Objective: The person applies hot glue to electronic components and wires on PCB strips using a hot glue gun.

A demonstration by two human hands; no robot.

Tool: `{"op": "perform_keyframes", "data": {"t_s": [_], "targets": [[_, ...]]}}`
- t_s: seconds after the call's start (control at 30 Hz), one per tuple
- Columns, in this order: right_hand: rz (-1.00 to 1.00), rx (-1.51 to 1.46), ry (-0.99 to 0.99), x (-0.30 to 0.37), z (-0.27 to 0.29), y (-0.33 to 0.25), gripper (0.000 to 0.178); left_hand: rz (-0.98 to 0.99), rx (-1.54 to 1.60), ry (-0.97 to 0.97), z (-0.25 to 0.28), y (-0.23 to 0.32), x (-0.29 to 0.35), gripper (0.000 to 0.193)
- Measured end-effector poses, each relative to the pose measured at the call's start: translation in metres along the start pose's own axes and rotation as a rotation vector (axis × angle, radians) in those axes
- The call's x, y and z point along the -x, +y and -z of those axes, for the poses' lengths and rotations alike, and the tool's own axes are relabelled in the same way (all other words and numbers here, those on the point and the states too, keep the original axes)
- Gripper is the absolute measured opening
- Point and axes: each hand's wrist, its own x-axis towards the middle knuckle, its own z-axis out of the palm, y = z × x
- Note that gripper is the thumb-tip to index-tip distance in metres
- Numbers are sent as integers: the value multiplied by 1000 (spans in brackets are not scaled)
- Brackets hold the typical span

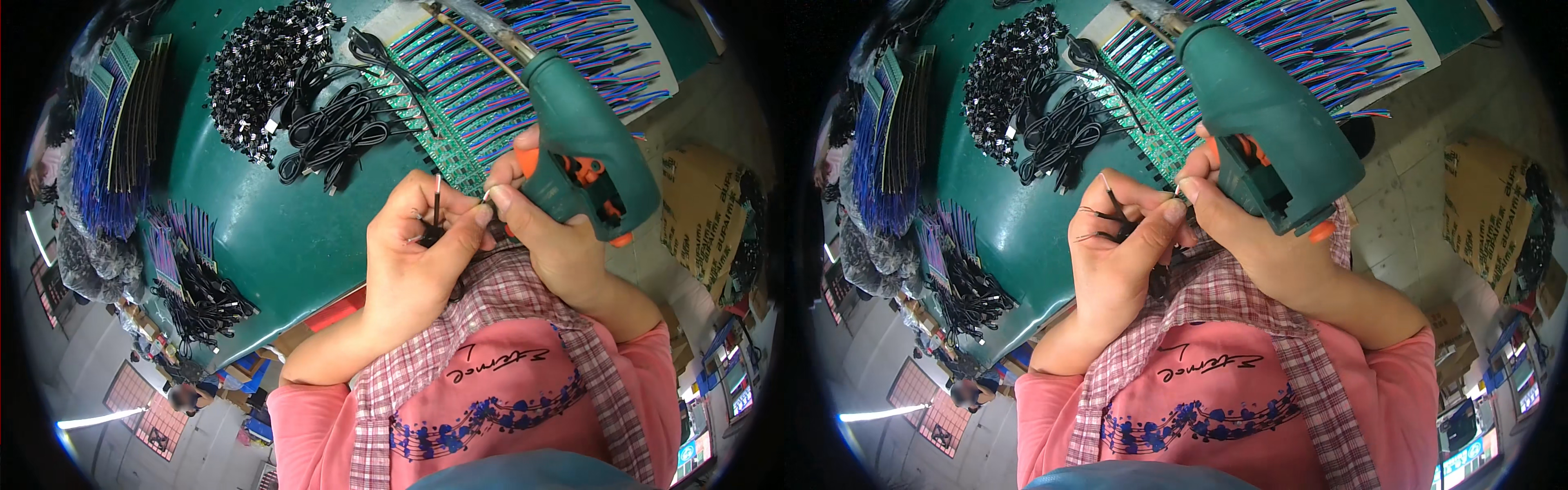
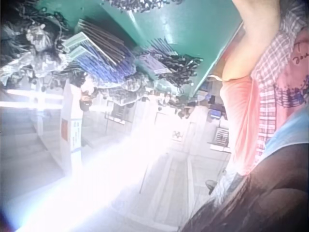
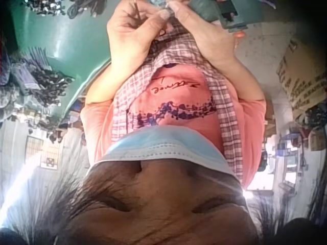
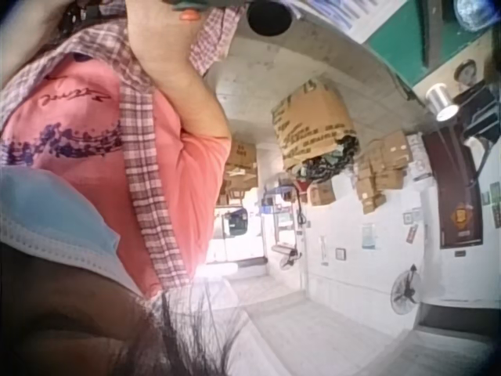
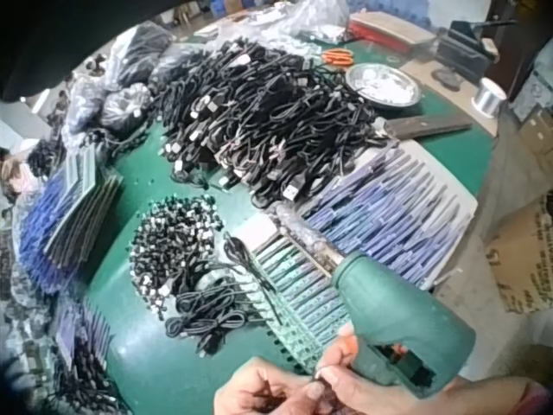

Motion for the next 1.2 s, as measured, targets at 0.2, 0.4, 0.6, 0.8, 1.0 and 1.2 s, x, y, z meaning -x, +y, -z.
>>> {"op": "perform_keyframes", "data": {"t_s": [0.2, 0.4, 0.6, 0.8, 1.0, 1.2], "targets": [[-121, -324, 75, 4, -4, 1, 44, -29, 15, 20, 0, -2, -1, 11], [-202, -370, 22, 2, -4, -5, 39, -30, 45, 15, 1, -3, -2, 11], [-166, -327, 34, 2, -4, -4, 38, -43, 21, 22, -1, -4, -2, 10], [-100, -139, 1, 2, -3, -1, 30, -84, 67, 47, -4, -8, -1, 10], [-58, -109, 62, 3, 5, 1, 39, -50, 36, 145, 3, 6, -3, 11], [-219, 44, -99, 25, 39, -18, 35, 116, -306, 101, 23, 25, -38, 8]]}}
